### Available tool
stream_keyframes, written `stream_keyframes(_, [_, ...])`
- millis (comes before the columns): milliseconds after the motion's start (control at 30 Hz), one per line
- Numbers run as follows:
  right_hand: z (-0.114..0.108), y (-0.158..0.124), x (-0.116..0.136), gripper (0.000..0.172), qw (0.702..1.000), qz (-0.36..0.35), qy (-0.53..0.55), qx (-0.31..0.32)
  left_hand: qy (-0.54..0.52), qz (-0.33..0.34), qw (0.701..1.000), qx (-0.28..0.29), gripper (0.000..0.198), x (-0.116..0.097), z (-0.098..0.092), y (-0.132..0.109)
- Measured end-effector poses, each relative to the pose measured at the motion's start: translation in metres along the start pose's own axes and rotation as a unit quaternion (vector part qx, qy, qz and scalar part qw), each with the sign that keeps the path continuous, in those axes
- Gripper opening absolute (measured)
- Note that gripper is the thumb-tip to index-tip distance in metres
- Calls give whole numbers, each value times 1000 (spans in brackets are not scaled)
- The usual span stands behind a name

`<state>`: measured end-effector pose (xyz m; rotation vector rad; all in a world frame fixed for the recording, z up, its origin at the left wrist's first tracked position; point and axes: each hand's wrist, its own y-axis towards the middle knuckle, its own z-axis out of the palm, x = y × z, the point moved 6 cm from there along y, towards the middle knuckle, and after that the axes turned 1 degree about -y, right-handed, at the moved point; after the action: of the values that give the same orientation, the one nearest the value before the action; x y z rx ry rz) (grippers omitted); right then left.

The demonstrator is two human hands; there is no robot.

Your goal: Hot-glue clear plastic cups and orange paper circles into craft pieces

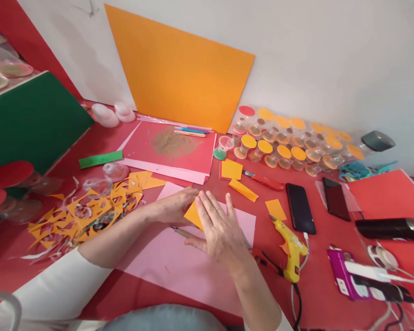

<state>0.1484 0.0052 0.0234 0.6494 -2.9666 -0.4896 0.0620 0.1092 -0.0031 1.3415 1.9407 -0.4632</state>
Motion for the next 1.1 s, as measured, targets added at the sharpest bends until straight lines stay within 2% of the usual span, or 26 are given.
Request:
stream_keyframes(133, [0, 0, 1, 78, 1000, 0, -14, -15, -57, 36, 998, 6, 18, 2, 3, 1])
stream_keyframes(267, [-2, 0, 1, 83, 1000, -9, -15, -20, -74, 57, 996, 1, 14, -2, 1, 1])
stream_keyframes(433, [-22, -3, -1, 95, 994, -9, 26, -103, -43, 59, 997, -36, 13, -8, 3, 4])
stream_keyframes(533, [-32, -7, -11, 84, 985, 26, 47, -165, 22, 41, 996, -81, 18, -8, 8, 7])
stream_keyframes(633, [-34, -10, -19, 72, 979, 49, 45, -192, 73, 12, 992, -104, 23, -5, 13, 8])
stream_keyframes(733, [-30, -9, -18, 71, 982, 49, 34, -180, 77, 2, 992, -98, 30, 0, 16, 7])
stream_keyframes(900, [-18, -1, -2, 76, 994, 23, -11, -104, 57, 7, 994, -89, 40, 5, 12, 4])
stream_keyframes(1000, [-9, 2, 3, 70, 998, 23, -26, -61, 46, 8, 996, -72, 28, 5, 12, 2])
stream_keyframes(1100, [-5, 2, 2, 63, 998, 31, -26, -49, 25, 2, 999, -49, 17, 5, 12, 2])
